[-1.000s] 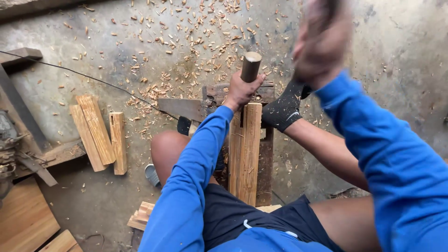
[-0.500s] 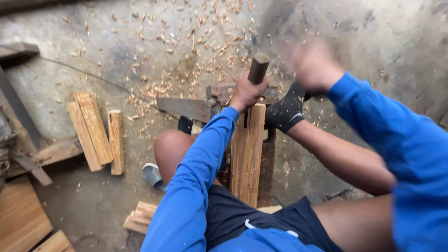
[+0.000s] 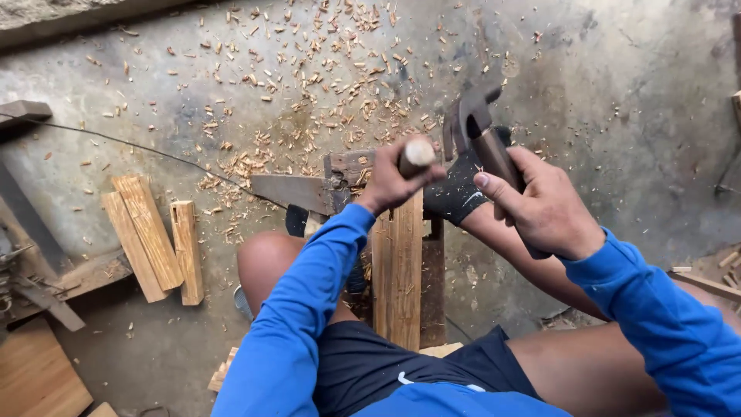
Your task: Using a hammer and chisel to carve or shape a wooden beam.
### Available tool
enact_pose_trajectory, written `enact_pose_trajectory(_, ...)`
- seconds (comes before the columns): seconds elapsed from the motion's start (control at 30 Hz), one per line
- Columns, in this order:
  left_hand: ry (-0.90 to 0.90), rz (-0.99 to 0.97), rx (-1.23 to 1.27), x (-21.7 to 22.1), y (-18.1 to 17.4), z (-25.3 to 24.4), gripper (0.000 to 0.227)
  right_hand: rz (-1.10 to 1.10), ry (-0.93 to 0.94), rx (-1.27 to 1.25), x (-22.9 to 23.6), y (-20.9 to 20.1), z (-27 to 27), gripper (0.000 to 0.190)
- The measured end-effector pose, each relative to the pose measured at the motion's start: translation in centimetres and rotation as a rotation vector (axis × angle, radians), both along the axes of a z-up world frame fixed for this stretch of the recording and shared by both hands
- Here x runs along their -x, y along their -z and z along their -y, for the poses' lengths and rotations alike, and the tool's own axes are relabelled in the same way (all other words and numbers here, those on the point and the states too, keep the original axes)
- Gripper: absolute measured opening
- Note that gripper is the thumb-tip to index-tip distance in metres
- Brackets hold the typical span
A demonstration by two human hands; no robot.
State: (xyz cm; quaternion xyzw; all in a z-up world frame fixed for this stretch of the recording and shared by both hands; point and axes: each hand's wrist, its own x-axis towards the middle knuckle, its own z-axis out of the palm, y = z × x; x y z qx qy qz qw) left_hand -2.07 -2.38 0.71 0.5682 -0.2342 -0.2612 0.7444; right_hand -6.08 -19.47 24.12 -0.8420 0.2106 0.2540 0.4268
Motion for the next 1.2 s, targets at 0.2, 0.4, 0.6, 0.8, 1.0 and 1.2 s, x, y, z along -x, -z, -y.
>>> enact_pose_trajectory(0.2, -0.519, -0.232, -0.122, -3.0, 2.1, 1.9, 0.029, 0.454, -0.078, 0.028, -4.2, -2.2, -0.9, 0.030)
enact_pose_trajectory(0.4, -0.607, -0.185, -0.284, -4.0, 3.5, 2.6, 0.028, 0.614, -0.544, 0.307, -9.7, 13.4, 4.5, 0.036)
enact_pose_trajectory(0.6, -0.553, -0.159, -0.342, -4.7, 3.8, 3.3, 0.032, 0.008, -0.866, 0.412, -14.0, 10.4, 4.9, 0.057)
enact_pose_trajectory(0.8, -0.568, -0.173, -0.380, -4.0, 3.6, 3.4, 0.030, 0.079, -0.392, 0.437, -16.2, 7.8, 3.5, 0.038)
enact_pose_trajectory(1.0, -0.578, -0.192, -0.338, -3.8, 5.2, 3.7, 0.031, -0.056, -0.719, 0.315, -12.9, 10.8, 1.9, 0.053)
enact_pose_trajectory(1.2, -0.580, -0.246, -0.354, -3.2, 5.2, 4.1, 0.031, 0.176, -0.076, 0.153, -17.8, 13.5, 13.3, 0.056)
